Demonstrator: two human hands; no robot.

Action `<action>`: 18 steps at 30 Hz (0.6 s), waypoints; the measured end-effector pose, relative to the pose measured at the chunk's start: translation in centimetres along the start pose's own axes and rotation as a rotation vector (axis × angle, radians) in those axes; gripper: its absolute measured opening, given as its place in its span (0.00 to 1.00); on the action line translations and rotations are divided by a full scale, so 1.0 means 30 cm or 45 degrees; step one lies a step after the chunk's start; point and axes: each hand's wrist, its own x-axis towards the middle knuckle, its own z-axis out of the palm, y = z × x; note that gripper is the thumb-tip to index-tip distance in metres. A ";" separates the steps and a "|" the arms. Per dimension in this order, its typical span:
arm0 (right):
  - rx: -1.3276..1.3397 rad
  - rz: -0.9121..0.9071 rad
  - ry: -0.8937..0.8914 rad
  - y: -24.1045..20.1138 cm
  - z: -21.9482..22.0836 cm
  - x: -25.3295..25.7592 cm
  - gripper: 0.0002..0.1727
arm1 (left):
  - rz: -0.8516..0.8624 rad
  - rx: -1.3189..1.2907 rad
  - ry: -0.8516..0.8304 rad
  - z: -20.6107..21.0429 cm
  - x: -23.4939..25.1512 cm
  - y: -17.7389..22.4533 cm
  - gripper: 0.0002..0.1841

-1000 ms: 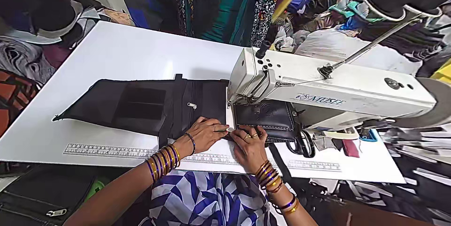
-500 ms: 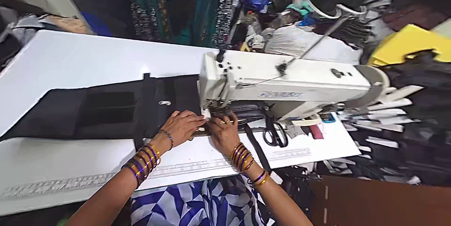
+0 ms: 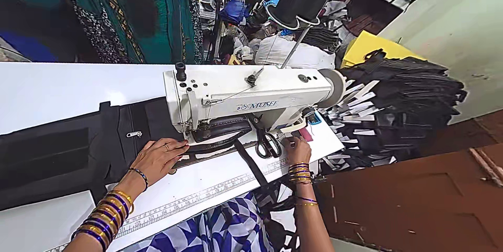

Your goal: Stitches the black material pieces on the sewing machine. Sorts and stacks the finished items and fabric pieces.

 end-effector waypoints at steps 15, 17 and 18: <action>0.815 -0.561 -0.526 -0.521 0.173 -0.433 0.08 | -0.060 0.040 -0.160 -0.039 0.006 0.045 0.18; 0.600 -0.780 -0.224 -0.532 0.188 -0.471 0.10 | -0.096 0.002 -0.218 -0.057 0.012 0.044 0.19; 0.543 -0.870 -0.125 -0.522 0.196 -0.494 0.10 | -0.105 -0.019 -0.235 -0.060 0.013 0.042 0.20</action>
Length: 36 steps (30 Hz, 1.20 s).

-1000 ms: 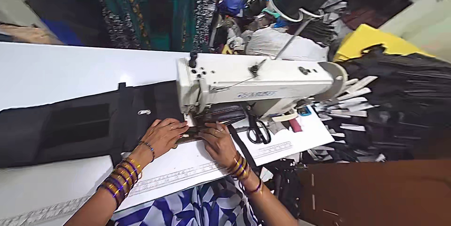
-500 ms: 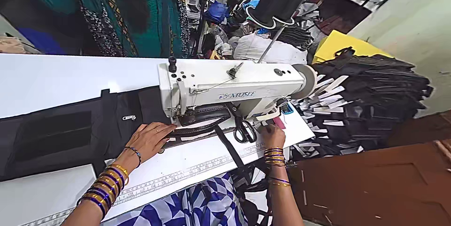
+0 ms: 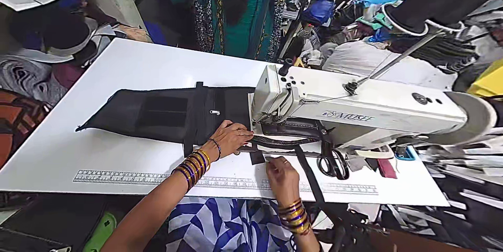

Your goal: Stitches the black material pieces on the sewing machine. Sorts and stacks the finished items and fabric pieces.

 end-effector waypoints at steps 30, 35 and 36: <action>-0.758 0.472 0.297 0.473 -0.382 0.111 0.21 | -0.035 -0.007 0.075 0.003 0.080 -0.093 0.15; -0.760 0.412 0.323 0.486 -0.375 0.099 0.19 | -0.078 -0.074 -0.018 -0.003 0.050 -0.054 0.17; -0.750 0.374 0.322 0.490 -0.391 0.099 0.19 | -0.082 -0.080 -0.038 -0.005 0.046 -0.049 0.17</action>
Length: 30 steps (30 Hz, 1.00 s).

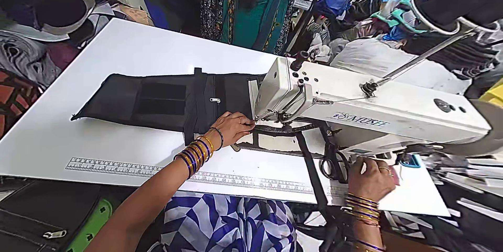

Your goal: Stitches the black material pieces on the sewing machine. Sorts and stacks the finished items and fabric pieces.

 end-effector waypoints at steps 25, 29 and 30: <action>1.390 0.255 -1.213 0.034 -0.191 -0.006 0.27 | -0.132 0.177 0.119 -0.028 0.132 -0.128 0.19; 1.104 0.095 -1.424 -0.106 -0.175 0.112 0.09 | -0.156 0.205 0.119 -0.036 0.157 -0.145 0.20; 1.039 0.041 -1.482 -0.145 -0.162 0.141 0.06 | -0.144 0.244 0.183 -0.032 0.150 -0.141 0.19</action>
